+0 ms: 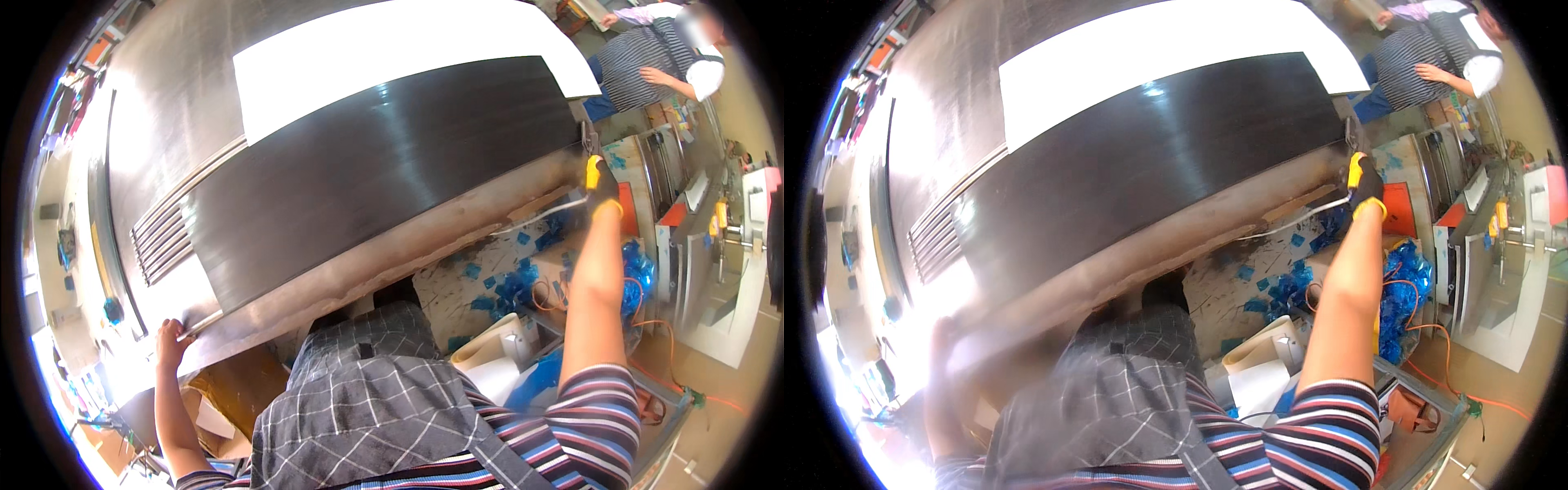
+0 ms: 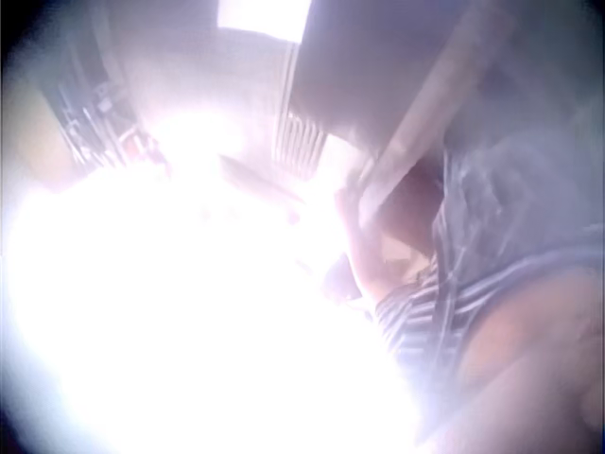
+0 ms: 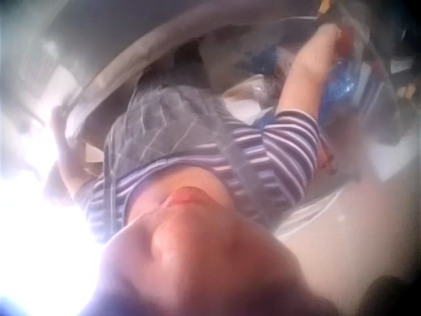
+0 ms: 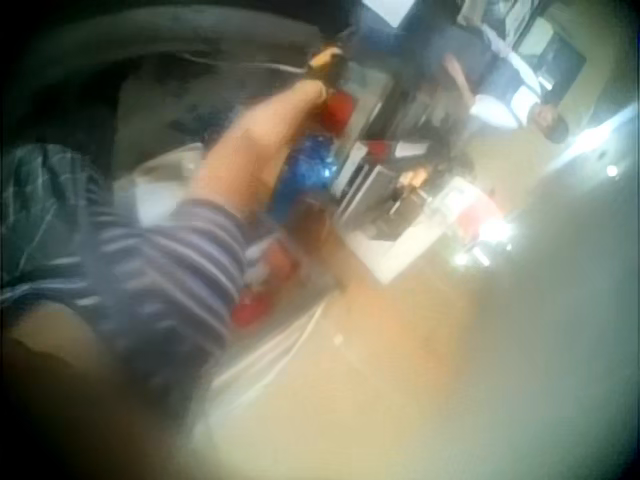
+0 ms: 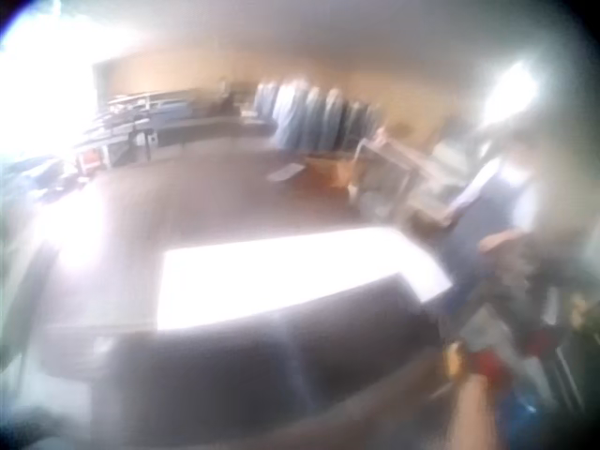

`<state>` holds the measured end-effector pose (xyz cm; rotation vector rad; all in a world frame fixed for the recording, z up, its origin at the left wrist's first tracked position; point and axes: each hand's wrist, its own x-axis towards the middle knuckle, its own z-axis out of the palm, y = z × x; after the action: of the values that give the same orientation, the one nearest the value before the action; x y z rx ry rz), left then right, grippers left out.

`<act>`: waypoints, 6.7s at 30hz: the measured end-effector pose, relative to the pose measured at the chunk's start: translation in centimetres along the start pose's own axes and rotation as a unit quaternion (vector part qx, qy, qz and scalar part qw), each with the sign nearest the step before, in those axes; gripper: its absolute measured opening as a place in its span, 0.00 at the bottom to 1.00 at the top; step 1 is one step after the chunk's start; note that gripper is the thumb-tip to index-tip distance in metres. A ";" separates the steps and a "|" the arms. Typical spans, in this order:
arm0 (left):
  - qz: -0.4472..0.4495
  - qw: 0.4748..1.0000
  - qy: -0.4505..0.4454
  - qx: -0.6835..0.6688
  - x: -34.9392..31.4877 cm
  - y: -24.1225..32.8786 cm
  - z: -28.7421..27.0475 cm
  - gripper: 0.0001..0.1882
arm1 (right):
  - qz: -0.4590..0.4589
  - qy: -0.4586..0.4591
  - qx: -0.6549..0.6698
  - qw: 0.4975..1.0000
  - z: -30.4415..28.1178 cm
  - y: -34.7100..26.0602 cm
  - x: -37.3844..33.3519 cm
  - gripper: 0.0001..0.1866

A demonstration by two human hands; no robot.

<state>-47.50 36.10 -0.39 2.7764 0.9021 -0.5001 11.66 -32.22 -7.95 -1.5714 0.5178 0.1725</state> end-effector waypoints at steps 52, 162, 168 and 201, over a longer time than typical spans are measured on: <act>0.010 0.999 -0.021 -0.038 2.4 -12.4 8.7 0.27 | -0.206 -0.088 -0.271 0.936 11.1 9.1 -20.7 0.26; -0.335 0.813 0.391 -0.273 11.5 5.4 8.0 0.16 | -0.583 -0.122 -0.556 0.580 33.6 6.6 -14.2 0.42; -0.493 0.715 0.352 -0.349 11.3 -8.9 9.6 0.24 | -0.600 -0.275 -0.462 0.593 40.6 11.7 -29.5 0.47; -0.256 0.665 0.359 -0.603 2.3 -20.1 6.4 0.15 | 0.200 -0.132 0.227 0.944 37.2 7.3 -31.4 0.35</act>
<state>-59.42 51.67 -8.43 1.3447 1.4063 0.9386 -11.59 11.07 -4.45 -0.9618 0.6087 0.5280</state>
